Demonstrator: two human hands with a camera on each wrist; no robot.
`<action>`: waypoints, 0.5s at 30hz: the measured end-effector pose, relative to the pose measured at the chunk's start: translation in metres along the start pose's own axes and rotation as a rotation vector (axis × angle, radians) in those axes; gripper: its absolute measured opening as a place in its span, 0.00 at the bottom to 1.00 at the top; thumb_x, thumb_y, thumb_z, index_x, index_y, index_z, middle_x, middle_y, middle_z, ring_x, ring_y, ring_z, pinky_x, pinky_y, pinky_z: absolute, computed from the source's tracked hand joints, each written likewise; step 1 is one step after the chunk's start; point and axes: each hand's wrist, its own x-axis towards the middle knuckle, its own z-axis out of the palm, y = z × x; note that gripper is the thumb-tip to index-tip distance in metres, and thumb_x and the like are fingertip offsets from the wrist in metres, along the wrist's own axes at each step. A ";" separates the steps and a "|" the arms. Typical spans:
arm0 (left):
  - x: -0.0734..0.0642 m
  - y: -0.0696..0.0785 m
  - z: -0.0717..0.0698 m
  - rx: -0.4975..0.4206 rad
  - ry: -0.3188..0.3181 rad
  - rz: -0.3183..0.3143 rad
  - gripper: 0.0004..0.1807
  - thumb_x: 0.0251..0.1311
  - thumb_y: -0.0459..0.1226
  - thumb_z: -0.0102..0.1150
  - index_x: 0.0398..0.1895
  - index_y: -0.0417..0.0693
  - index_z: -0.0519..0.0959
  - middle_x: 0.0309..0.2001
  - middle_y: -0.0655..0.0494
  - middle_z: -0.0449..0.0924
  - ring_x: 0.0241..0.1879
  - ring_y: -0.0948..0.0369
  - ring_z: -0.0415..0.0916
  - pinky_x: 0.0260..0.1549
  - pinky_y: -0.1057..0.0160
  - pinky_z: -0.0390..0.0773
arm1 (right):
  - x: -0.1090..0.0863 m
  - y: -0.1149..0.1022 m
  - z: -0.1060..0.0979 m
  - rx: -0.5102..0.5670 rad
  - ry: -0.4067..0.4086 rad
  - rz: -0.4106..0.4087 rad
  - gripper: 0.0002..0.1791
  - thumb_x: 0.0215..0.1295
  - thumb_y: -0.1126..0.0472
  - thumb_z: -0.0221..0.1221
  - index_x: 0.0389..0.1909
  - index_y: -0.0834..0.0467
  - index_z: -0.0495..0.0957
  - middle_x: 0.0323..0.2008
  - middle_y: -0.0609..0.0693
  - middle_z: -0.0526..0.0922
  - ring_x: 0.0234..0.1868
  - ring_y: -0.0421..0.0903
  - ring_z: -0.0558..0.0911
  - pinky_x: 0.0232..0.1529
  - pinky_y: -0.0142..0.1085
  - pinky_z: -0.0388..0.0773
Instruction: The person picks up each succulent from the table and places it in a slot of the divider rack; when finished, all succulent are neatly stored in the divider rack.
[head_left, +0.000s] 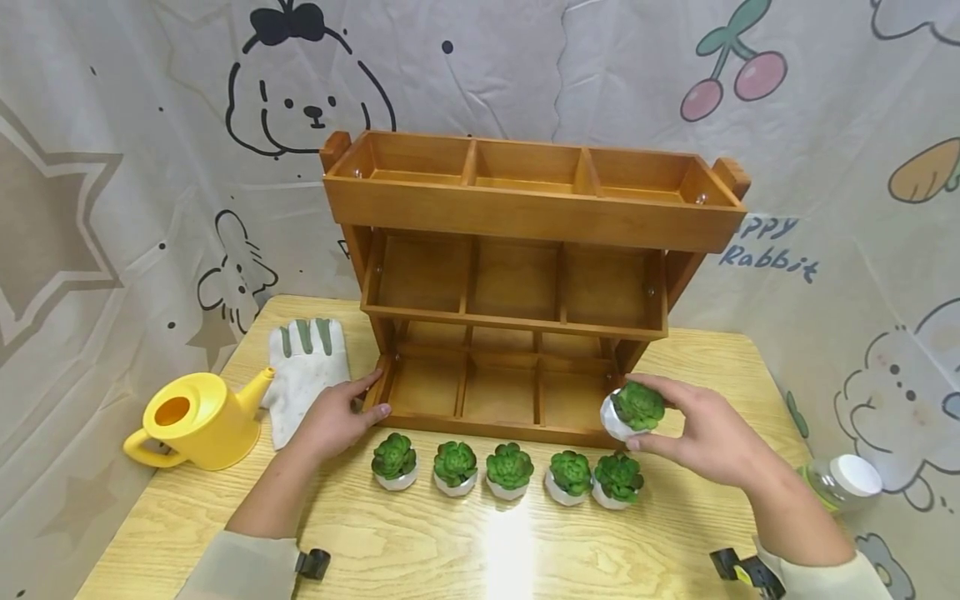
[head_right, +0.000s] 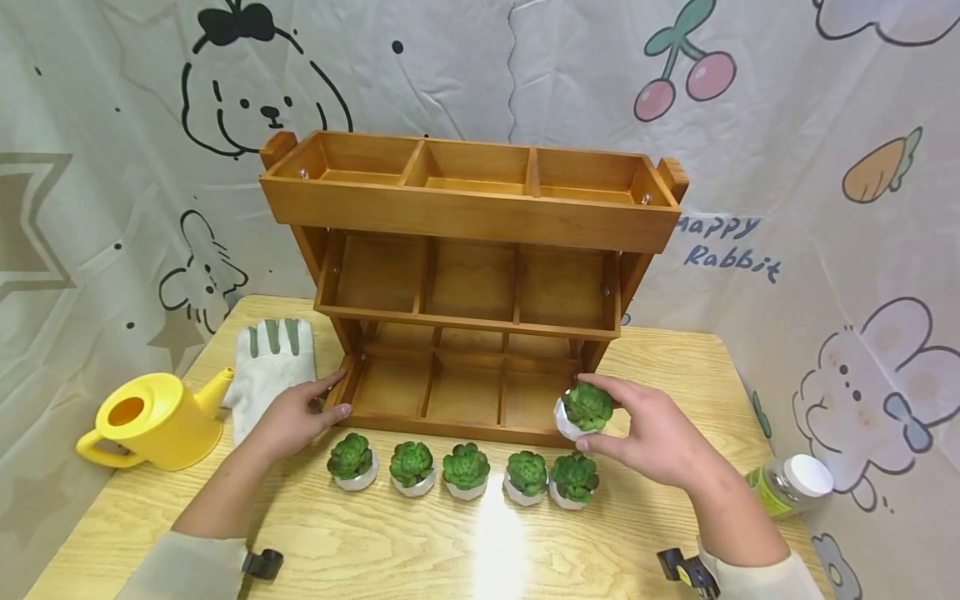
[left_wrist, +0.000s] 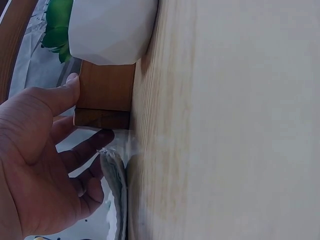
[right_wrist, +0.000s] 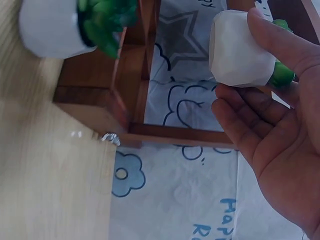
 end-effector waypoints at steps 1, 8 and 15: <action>0.000 0.000 0.000 -0.002 0.000 0.000 0.38 0.69 0.50 0.66 0.79 0.51 0.67 0.65 0.38 0.77 0.49 0.49 0.78 0.55 0.40 0.76 | 0.002 -0.002 0.000 0.001 -0.005 -0.001 0.42 0.56 0.45 0.77 0.71 0.51 0.74 0.59 0.51 0.84 0.58 0.56 0.83 0.58 0.60 0.77; -0.001 0.000 0.000 -0.005 -0.001 -0.008 0.38 0.69 0.49 0.66 0.79 0.52 0.67 0.67 0.38 0.75 0.56 0.45 0.78 0.57 0.39 0.75 | 0.016 -0.012 -0.003 0.018 -0.045 -0.018 0.44 0.56 0.42 0.76 0.72 0.50 0.73 0.57 0.47 0.85 0.58 0.55 0.83 0.58 0.59 0.78; -0.002 0.000 0.000 -0.008 0.005 -0.004 0.38 0.69 0.48 0.67 0.79 0.51 0.67 0.67 0.38 0.76 0.54 0.46 0.78 0.56 0.40 0.76 | 0.032 -0.021 -0.003 0.049 -0.042 -0.091 0.44 0.49 0.48 0.82 0.69 0.48 0.76 0.47 0.37 0.86 0.52 0.46 0.85 0.55 0.54 0.80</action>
